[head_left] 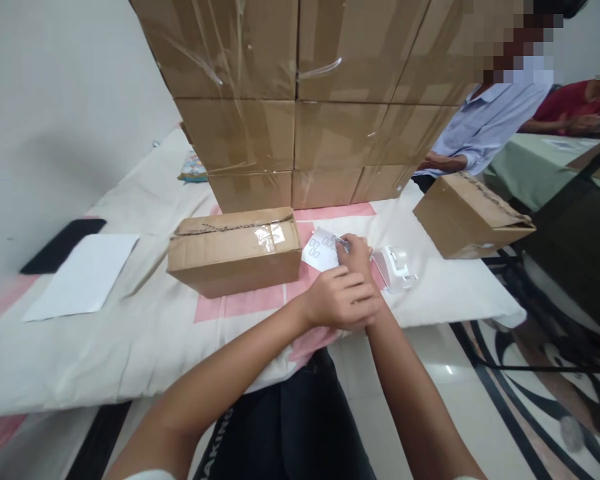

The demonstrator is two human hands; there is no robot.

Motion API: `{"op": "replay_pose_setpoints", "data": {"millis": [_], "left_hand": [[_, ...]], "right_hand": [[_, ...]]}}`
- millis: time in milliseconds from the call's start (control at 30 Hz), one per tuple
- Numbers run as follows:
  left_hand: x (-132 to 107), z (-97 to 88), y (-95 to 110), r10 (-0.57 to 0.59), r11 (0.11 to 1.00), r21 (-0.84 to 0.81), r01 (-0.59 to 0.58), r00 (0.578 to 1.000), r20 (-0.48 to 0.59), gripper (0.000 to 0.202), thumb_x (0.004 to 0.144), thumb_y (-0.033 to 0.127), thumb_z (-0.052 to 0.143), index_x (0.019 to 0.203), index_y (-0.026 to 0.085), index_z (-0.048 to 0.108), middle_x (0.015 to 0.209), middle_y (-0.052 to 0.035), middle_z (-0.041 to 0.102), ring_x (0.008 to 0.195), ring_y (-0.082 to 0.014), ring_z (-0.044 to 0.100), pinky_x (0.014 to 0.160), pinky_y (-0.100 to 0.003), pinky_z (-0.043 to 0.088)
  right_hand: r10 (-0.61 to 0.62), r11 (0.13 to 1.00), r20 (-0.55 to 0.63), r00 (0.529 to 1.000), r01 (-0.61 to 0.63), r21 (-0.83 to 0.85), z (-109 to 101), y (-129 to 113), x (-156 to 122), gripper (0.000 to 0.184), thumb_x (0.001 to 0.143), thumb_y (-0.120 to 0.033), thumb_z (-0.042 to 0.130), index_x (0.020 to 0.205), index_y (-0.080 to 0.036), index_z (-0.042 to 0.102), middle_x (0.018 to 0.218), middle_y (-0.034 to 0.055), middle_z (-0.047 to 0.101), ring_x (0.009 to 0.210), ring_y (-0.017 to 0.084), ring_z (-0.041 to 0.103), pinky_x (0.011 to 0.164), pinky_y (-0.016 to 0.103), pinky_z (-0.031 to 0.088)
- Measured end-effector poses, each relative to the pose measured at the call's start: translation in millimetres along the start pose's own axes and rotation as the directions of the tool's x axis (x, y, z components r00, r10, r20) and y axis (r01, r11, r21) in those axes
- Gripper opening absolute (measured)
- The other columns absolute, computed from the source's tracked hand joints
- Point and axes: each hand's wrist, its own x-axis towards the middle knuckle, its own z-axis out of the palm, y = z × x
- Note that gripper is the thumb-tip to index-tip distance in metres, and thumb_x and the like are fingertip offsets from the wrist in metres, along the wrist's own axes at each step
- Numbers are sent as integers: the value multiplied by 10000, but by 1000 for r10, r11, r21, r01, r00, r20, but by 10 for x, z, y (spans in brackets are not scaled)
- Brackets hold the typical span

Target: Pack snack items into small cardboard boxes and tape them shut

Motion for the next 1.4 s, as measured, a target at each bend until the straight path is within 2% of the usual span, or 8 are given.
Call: {"op": "replay_pose_setpoints", "data": {"millis": [67, 133, 300, 467, 600, 733, 967, 1400], "left_hand": [[81, 293, -121, -72, 997, -27, 70, 996, -54, 348, 966, 439, 390, 928, 264, 689, 926, -79, 712, 890, -221, 629, 784, -417, 475], [76, 399, -272, -168, 986, -35, 165, 974, -150, 379, 990, 389, 350, 987, 232, 695, 954, -112, 703, 930, -241, 619, 824, -435, 474], [-86, 327, -411, -338, 937, -40, 346, 873, -353, 318, 995, 315, 394, 1087, 215, 682, 1077, -137, 656, 1057, -279, 563, 954, -484, 442], [-65, 405, -373, -410, 895, -43, 443, 783, -467, 274, 937, 272, 533, 1188, 209, 622, 1264, -144, 565, 1225, -314, 476, 1073, -513, 394], [-44, 428, -396, -455, 860, -47, 508, 722, -520, 397, 911, 276, 592, 1290, 170, 536, 1401, -179, 448, 1359, -344, 373, 1161, -535, 327], [-59, 393, -387, -455, 853, -15, 523, 728, -513, 476, 896, 304, 633, 1331, 159, 506, 1428, -185, 444, 1370, -344, 372, 1169, -521, 329], [-55, 373, -375, -451, 854, -10, 520, 732, -510, 559, 883, 314, 646, 1393, 148, 488, 1443, -180, 461, 1371, -349, 372, 1182, -509, 317], [-76, 377, -374, -423, 858, 22, 513, 730, -536, 381, 918, 274, 592, 1294, 231, 635, 1437, -130, 457, 1353, -335, 353, 1174, -517, 322]], "right_hand": [[-21, 993, 20, 1000, 19, 119, -16, -9, 5, 170, 881, -344, 549, 904, -207, 646, 939, 64, 694, 1014, 260, 571, 969, 436, 409], [-34, 967, 40, 999, 23, 253, -27, -21, 15, 244, 862, -432, 577, 918, -204, 642, 927, 49, 698, 933, 229, 610, 882, 374, 474], [-4, 853, 90, 996, -44, 520, -36, -18, 35, 423, 798, -531, 652, 1086, -227, 592, 852, 14, 700, 746, 180, 630, 686, 304, 509], [60, 766, 105, 993, -113, 633, -40, 26, 49, 361, 755, -518, 708, 924, -253, 530, 741, -38, 643, 588, 139, 560, 576, 269, 465], [60, 739, 151, 987, -146, 658, -69, 14, 30, 333, 717, -472, 757, 889, -236, 596, 785, -22, 661, 648, 151, 594, 634, 283, 495], [46, 724, 231, 972, -192, 663, -123, -36, -4, 300, 728, -480, 699, 859, -227, 606, 751, -3, 614, 676, 179, 578, 656, 309, 489], [-10, 663, 336, 942, -245, 708, -149, -35, -15, 188, 660, -380, 570, 692, -237, 452, 647, -5, 429, 592, 161, 428, 577, 306, 426], [-67, 560, 428, 901, -321, 764, -159, -104, -55, 149, 580, -258, 593, 648, -215, 468, 647, -12, 421, 591, 139, 395, 543, 273, 345]]}}
